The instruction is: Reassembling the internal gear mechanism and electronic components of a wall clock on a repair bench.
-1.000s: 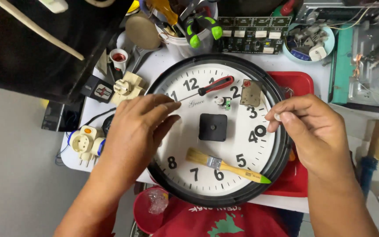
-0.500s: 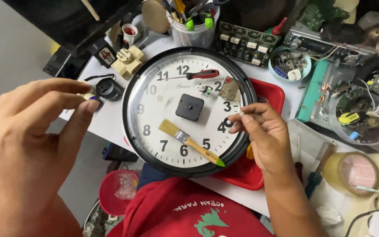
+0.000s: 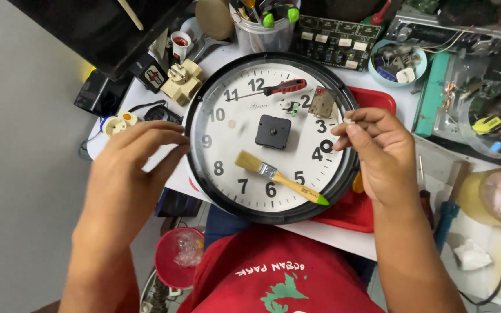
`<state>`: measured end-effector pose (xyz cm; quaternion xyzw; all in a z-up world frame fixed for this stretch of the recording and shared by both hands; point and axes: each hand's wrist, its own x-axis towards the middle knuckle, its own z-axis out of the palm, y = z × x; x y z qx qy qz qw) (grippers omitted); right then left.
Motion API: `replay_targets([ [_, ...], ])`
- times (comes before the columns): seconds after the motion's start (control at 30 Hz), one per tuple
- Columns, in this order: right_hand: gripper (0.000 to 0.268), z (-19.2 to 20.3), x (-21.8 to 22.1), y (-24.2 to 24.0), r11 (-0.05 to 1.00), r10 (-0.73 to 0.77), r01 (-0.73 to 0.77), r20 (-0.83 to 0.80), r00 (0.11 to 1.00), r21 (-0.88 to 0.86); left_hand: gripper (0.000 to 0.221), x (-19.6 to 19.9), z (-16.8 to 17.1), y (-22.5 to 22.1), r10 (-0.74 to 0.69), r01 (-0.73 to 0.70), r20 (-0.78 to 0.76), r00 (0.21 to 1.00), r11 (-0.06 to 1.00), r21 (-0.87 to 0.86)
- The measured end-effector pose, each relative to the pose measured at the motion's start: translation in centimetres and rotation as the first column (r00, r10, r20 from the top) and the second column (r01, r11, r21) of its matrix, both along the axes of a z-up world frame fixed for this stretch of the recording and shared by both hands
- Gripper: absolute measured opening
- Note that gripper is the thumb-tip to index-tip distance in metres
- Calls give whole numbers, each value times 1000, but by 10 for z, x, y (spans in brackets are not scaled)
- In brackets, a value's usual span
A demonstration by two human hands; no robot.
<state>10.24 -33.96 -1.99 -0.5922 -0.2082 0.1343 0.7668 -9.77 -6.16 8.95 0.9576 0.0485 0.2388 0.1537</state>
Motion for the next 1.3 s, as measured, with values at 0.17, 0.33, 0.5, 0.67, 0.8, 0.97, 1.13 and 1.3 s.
replay_targets([
  [0.17,13,-12,-7,2,988,-156,156,17,988,1,6,67,-32,17,-352,350,-4,936,932,-92],
  [0.33,13,8,-20,8,975,-191,202,114,975,-94,7,141,-70,14,-424,421,-88,901,905,-56],
  [0.5,13,21,-30,14,961,-192,219,159,968,-170,20,183,-105,5,-445,447,-143,884,894,-18],
  [0.67,13,14,-30,12,973,-174,188,107,979,-136,12,194,-121,-1,-463,475,-153,873,878,54],
  [0.8,14,14,-30,13,971,-161,176,103,982,-164,7,196,-121,0,-492,498,-110,864,867,37],
  [0.97,13,3,-24,16,964,-186,200,97,978,-173,9,195,-118,8,-522,520,-98,847,853,-45],
  [1.13,13,8,-23,21,950,-158,185,121,980,-252,10,186,-93,19,-516,504,-93,851,854,-131],
  [1.3,12,1,-20,23,943,-116,161,166,979,-291,3,179,-74,31,-615,569,-16,788,738,-362],
])
